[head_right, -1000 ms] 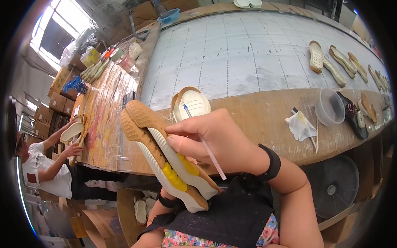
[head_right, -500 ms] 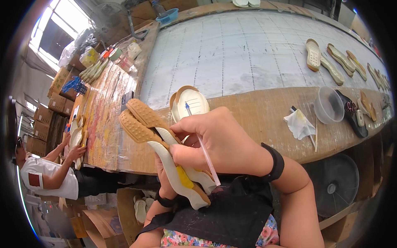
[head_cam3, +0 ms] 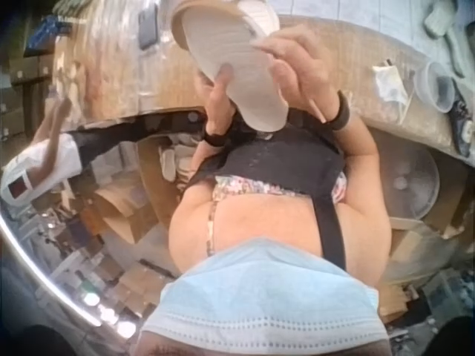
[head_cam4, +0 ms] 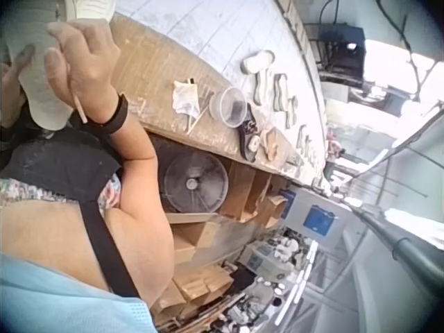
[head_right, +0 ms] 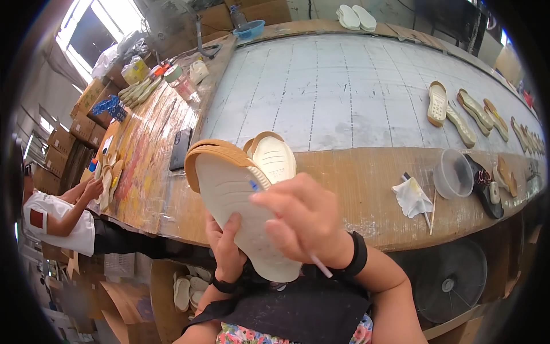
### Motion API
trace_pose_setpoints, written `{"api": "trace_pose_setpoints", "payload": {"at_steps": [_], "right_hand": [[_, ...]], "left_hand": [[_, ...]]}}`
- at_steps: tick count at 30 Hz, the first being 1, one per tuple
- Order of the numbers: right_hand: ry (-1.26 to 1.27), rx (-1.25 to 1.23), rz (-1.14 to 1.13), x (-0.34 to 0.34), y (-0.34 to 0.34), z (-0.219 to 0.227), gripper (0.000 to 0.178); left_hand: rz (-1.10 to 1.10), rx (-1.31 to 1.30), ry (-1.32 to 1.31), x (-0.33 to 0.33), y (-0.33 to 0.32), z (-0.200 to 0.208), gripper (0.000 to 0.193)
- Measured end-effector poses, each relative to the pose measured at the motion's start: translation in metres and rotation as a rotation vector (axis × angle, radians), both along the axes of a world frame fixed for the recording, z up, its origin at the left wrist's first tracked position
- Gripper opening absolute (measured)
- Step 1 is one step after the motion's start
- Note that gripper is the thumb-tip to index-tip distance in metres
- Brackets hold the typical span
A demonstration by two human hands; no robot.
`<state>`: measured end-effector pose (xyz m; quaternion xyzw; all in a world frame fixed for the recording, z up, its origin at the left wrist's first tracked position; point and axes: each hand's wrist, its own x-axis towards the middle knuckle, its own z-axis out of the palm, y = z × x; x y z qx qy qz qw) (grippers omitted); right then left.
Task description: Manually assemble shoe outsoles with insoles and mark them for quality control.
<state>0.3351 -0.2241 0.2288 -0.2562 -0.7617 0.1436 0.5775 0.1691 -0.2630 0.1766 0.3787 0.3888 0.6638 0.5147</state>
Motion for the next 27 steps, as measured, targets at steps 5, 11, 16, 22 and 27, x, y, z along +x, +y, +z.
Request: {"api": "trace_pose_setpoints", "payload": {"at_steps": [5,11,16,22,27], "right_hand": [[-0.117,0.103,-0.119,-0.009,0.002,0.0,0.014],[-0.061,-0.177,0.032,-0.001,-0.014,0.002,0.012],[0.188,-0.393,0.022,-0.005,-0.014,-0.01,0.022],[0.132,-0.91,0.323,-0.019,-0.025,-0.011,0.04],[-0.164,-0.492,0.08,-0.016,-0.025,-0.008,0.042]], "left_hand": [[0.062,0.035,-0.003,0.005,-0.004,-0.003,0.055],[0.082,0.005,-0.112,0.004,-0.006,-0.003,0.054],[0.058,-0.056,-0.306,-0.002,-0.004,-0.007,0.055],[-0.162,-0.184,-0.428,-0.011,-0.018,-0.025,0.054],[-0.288,-0.071,-0.374,-0.005,-0.021,-0.036,0.053]]}}
